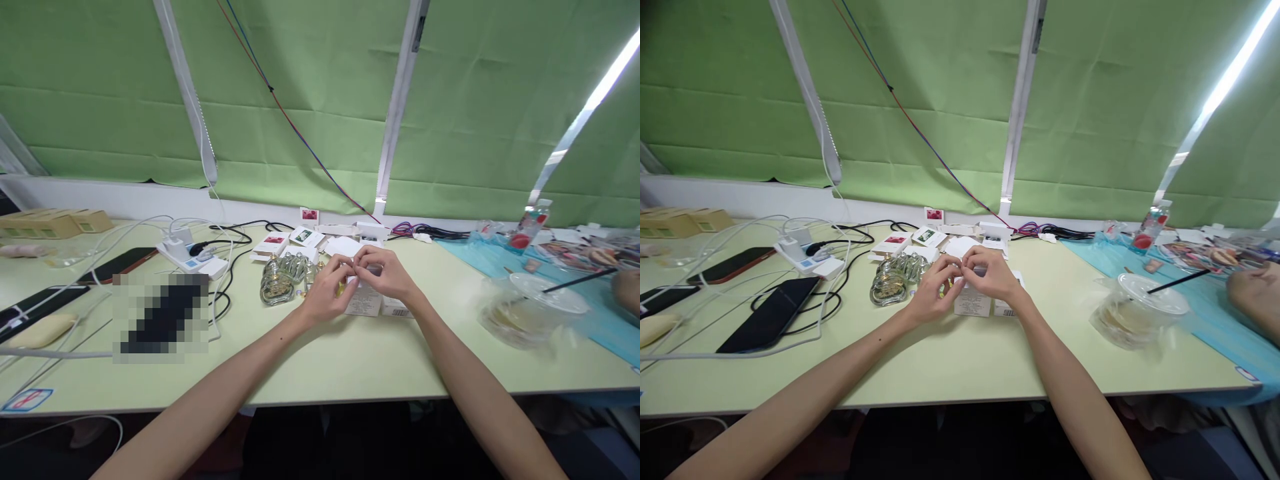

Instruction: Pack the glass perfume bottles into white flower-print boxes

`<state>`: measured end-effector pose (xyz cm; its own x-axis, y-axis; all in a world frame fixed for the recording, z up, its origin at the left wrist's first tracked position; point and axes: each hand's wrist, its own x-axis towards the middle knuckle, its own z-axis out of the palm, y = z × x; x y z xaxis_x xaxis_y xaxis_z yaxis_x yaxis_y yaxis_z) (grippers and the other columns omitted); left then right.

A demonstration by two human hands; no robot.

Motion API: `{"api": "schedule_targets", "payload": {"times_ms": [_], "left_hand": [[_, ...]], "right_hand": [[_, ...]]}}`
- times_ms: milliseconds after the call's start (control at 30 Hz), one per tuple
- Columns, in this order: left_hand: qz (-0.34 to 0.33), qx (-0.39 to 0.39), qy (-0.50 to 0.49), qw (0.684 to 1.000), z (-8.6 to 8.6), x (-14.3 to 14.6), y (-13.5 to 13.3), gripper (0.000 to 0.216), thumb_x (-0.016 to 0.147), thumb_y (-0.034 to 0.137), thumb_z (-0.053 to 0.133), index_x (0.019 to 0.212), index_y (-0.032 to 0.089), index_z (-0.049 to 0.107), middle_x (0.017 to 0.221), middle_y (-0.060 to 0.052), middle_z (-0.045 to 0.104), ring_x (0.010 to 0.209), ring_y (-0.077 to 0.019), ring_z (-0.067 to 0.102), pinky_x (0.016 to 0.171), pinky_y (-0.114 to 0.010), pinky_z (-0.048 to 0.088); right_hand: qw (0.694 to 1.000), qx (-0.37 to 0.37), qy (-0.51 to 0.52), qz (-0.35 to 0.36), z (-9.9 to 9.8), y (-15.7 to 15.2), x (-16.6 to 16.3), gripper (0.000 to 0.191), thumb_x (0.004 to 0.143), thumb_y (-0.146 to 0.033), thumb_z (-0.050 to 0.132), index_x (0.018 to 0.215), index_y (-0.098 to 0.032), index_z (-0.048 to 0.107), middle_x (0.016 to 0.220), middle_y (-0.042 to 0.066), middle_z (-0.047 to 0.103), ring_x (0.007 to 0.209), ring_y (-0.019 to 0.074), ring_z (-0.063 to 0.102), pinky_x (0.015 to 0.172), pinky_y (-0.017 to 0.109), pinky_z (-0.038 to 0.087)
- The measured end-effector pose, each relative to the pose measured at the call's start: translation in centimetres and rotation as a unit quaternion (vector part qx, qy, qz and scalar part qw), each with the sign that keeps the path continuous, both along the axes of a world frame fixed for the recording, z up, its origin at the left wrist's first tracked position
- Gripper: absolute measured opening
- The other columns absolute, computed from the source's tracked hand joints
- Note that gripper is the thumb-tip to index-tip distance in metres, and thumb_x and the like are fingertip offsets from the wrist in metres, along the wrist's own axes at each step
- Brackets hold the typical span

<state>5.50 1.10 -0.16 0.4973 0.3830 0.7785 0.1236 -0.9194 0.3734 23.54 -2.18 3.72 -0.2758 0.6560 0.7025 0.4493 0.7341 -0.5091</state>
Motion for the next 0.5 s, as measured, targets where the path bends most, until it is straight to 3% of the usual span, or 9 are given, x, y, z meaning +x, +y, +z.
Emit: {"api": "schedule_targets", "payload": {"times_ms": [500], "left_hand": [[-0.007, -0.005, -0.003, 1.0, -0.36, 0.21, 0.3, 0.01, 0.099, 0.024, 0.05, 0.096, 0.019, 0.058, 0.111, -0.01, 0.055, 0.09, -0.0165, 0.058, 0.063, -0.026, 0.05]], "right_hand": [[0.997, 0.058, 0.004, -0.053, -0.18, 0.21, -0.18, 0.025, 0.084, -0.017, 0.061, 0.06, -0.021, 0.06, 0.075, 0.004, 0.067, 0.069, 0.0159, 0.063, 0.067, 0.031, 0.05]]}}
